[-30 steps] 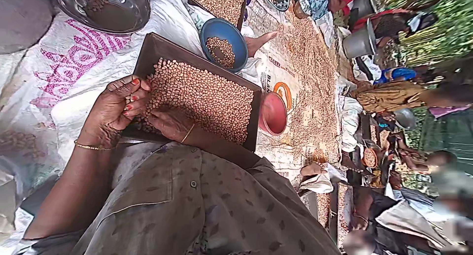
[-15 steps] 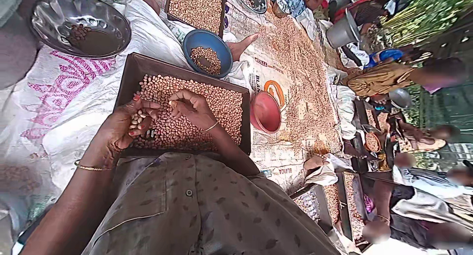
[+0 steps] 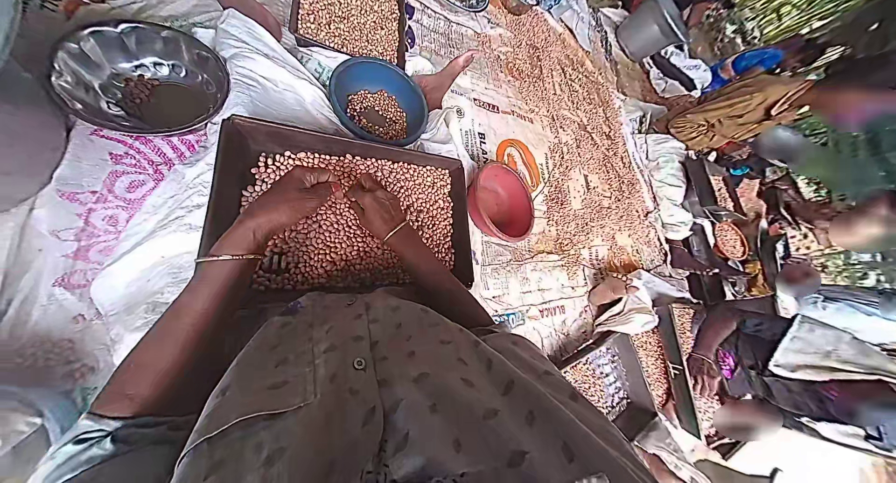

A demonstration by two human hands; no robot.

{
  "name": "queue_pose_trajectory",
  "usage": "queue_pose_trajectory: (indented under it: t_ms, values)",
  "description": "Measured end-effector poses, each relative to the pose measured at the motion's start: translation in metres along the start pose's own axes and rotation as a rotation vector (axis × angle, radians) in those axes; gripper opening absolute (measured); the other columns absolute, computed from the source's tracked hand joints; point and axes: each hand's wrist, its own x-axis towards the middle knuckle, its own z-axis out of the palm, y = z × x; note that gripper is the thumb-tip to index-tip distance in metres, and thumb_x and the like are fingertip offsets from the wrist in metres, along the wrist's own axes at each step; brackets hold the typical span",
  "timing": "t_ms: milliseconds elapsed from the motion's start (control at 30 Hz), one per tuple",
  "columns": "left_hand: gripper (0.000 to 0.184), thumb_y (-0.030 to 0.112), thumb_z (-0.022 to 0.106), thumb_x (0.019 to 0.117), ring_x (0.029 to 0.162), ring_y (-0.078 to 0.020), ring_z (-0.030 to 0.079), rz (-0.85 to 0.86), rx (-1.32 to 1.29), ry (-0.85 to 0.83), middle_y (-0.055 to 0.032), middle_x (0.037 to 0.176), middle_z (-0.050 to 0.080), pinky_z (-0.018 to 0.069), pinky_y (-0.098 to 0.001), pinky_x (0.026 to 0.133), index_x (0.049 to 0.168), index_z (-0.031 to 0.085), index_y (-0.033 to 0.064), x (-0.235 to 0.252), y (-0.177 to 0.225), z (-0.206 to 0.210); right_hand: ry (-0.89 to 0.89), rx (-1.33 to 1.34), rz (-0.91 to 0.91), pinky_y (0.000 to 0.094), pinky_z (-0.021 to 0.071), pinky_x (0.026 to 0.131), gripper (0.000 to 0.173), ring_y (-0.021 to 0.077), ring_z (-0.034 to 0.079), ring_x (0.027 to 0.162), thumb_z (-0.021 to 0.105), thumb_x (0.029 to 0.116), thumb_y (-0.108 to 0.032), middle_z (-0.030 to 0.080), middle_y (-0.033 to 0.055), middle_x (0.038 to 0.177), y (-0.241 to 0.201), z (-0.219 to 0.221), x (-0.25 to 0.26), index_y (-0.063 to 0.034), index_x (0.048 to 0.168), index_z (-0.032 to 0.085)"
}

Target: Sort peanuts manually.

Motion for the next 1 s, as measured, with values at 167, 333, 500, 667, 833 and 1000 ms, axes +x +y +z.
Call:
queue_pose_trajectory:
  t_ms: [167, 333, 500, 667, 833, 1000]
  values:
    - [0.017, 0.005, 0.052, 0.1054, 0.086, -0.0138, 0.06, 0.019, 0.16, -0.175, -0.0086, 0.101, 0.067, 0.0503, -0.038, 0.079, 0.114, 0.067, 0.0038, 0.015, -0.02, 0.023, -0.118, 0.111, 0.087, 0.0521, 0.0511, 0.103, 0.031, 0.0358, 0.06, 0.127, 0.061, 0.1019, -0.011, 0.061, 0.0203, 0.139, -0.005, -0.014, 0.007, 0.0, 0.13, 0.066]
    - [0.022, 0.007, 0.05, 0.1052, 0.099, -0.0244, 0.062, 0.026, 0.285, -0.25, -0.0164, 0.112, 0.067, 0.0484, -0.0492, 0.088, 0.117, 0.068, 0.0018, 0.022, -0.04, 0.019, -0.144, 0.212, 0.062, 0.0478, 0.0474, 0.108, 0.034, 0.0329, 0.06, 0.128, 0.053, 0.1008, -0.001, 0.063, 0.0194, 0.138, 0.001, -0.02, 0.01, 0.0007, 0.132, 0.065]
    - [0.018, 0.008, 0.053, 0.1061, 0.08, -0.0187, 0.057, -0.044, 0.383, -0.35, -0.014, 0.095, 0.064, 0.048, -0.0426, 0.075, 0.109, 0.069, -0.0014, 0.021, -0.045, 0.013, -0.051, 0.375, 0.086, 0.0515, 0.0531, 0.099, 0.021, 0.0343, 0.068, 0.111, 0.059, 0.1011, -0.005, 0.07, 0.0216, 0.117, 0.019, -0.023, 0.007, 0.004, 0.116, 0.071]
    - [0.025, 0.014, 0.047, 0.1088, 0.058, -0.0039, 0.049, -0.129, 0.011, -0.151, 0.0015, 0.074, 0.06, 0.0418, -0.0206, 0.053, 0.102, 0.07, 0.0074, 0.007, -0.039, -0.002, 0.282, 0.764, 0.055, 0.0371, 0.0604, 0.071, 0.017, 0.0218, 0.07, 0.073, 0.061, 0.0978, 0.0, 0.071, 0.0198, 0.091, 0.026, -0.028, 0.003, 0.0104, 0.109, 0.068]
    - [0.056, 0.049, 0.022, 0.1112, 0.041, 0.0018, 0.035, -0.341, -0.624, -0.056, 0.0051, 0.07, 0.059, 0.0272, -0.0125, 0.035, 0.108, 0.066, 0.0138, 0.013, -0.029, 0.002, 0.279, 0.957, -0.129, 0.0352, 0.0627, 0.079, 0.024, 0.0193, 0.073, 0.081, 0.053, 0.1019, 0.0, 0.072, 0.0205, 0.101, 0.001, -0.038, 0.002, 0.0121, 0.118, 0.066]
    - [0.047, 0.038, 0.027, 0.112, 0.038, 0.0044, 0.029, -0.36, -0.895, -0.045, 0.0085, 0.062, 0.049, 0.0256, -0.0095, 0.034, 0.1, 0.064, 0.0106, 0.011, -0.032, -0.005, 0.055, 0.298, -0.073, 0.0493, 0.0581, 0.085, 0.016, 0.0317, 0.069, 0.096, 0.07, 0.0929, -0.003, 0.069, 0.0176, 0.107, 0.016, -0.011, -0.013, -0.0019, 0.109, 0.073]
